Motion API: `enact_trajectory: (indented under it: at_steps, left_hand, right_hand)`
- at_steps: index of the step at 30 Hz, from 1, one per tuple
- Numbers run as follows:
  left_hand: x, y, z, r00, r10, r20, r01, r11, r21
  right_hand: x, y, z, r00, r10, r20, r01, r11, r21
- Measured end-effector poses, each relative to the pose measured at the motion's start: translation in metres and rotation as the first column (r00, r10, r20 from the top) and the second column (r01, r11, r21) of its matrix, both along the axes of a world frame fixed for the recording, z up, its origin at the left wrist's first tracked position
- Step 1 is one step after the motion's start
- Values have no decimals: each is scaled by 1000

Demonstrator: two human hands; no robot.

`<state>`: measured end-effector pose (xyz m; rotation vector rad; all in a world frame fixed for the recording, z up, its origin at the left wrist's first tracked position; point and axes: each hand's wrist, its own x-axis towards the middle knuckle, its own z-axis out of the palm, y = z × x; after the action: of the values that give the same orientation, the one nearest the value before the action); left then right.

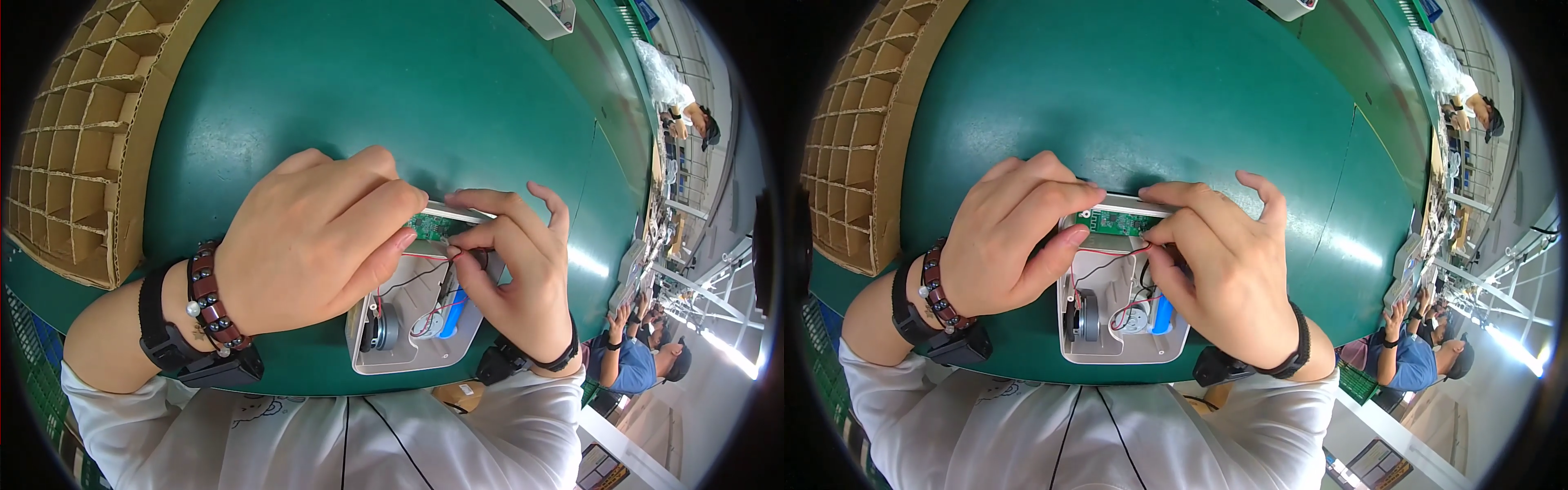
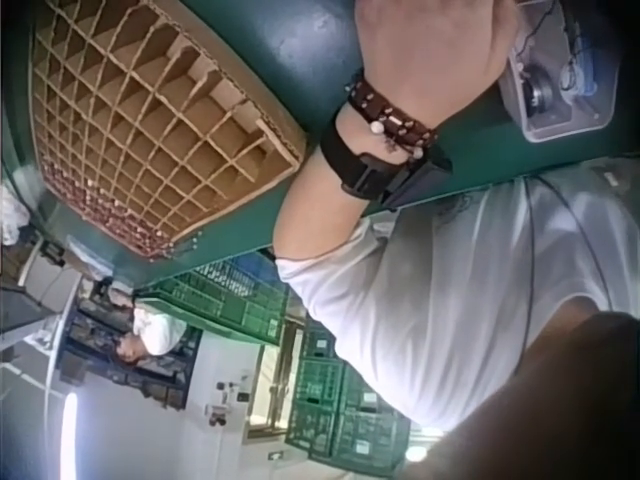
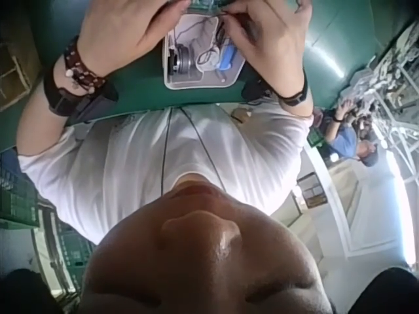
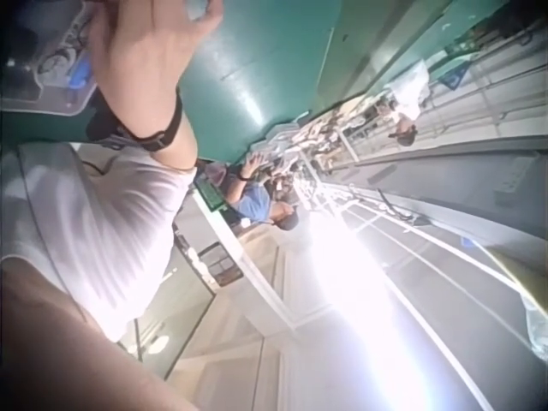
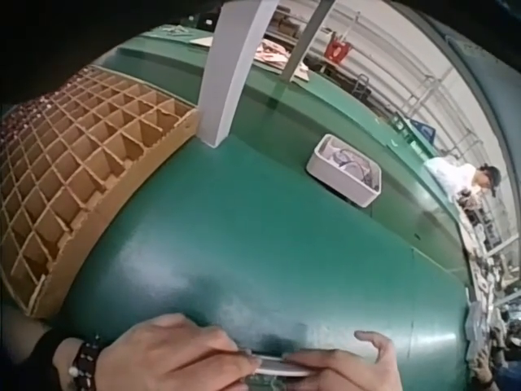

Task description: The person picks up a speaker from a tray, fits it into a plastic housing, and plugs its wire into a circuit board before placing the assembly on a conveyor belt. They then repeat the process by picking up another speaker and connecting it to a new assembly.

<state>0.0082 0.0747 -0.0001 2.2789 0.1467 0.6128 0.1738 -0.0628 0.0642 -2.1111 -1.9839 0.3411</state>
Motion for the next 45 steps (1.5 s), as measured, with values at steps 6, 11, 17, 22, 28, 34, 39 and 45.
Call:
enact_trajectory:
  at_steps: [6,11,17,22,28,34,39,45]
  left_hand:
    - [1,1,-2,1000,-5,24,6,999,-46]
    - [3,-3,-3,1000,10,-2,-10,1000,-28]
    - [2,-5,-3,999,14,-39,-17,998,-63]
    - [3,-7,-5,998,0,-57,-5,996,-91]
    - [1,-4,-4,999,-4,-43,2,999,-52]
    - [0,0,0,994,-84,-65,82,996,-45]
    - [11,1,15,987,63,149,-15,953,-302]
    - [79,-19,72,903,84,422,-30,991,-133]
  right_hand:
    - [-4,1,-3,998,0,69,-4,998,61]
    - [-4,1,-1,998,-20,64,21,1000,-7]
    - [0,-3,0,997,18,76,-18,1000,6]
    - [-1,-12,10,968,153,199,-124,980,-153]
    - [2,-9,6,970,163,180,-139,981,-137]
    - [9,-45,-9,997,71,30,-74,991,113]
    - [-53,-61,-27,941,335,41,-335,910,245]
    - [-28,-77,-59,957,164,239,-253,876,411]
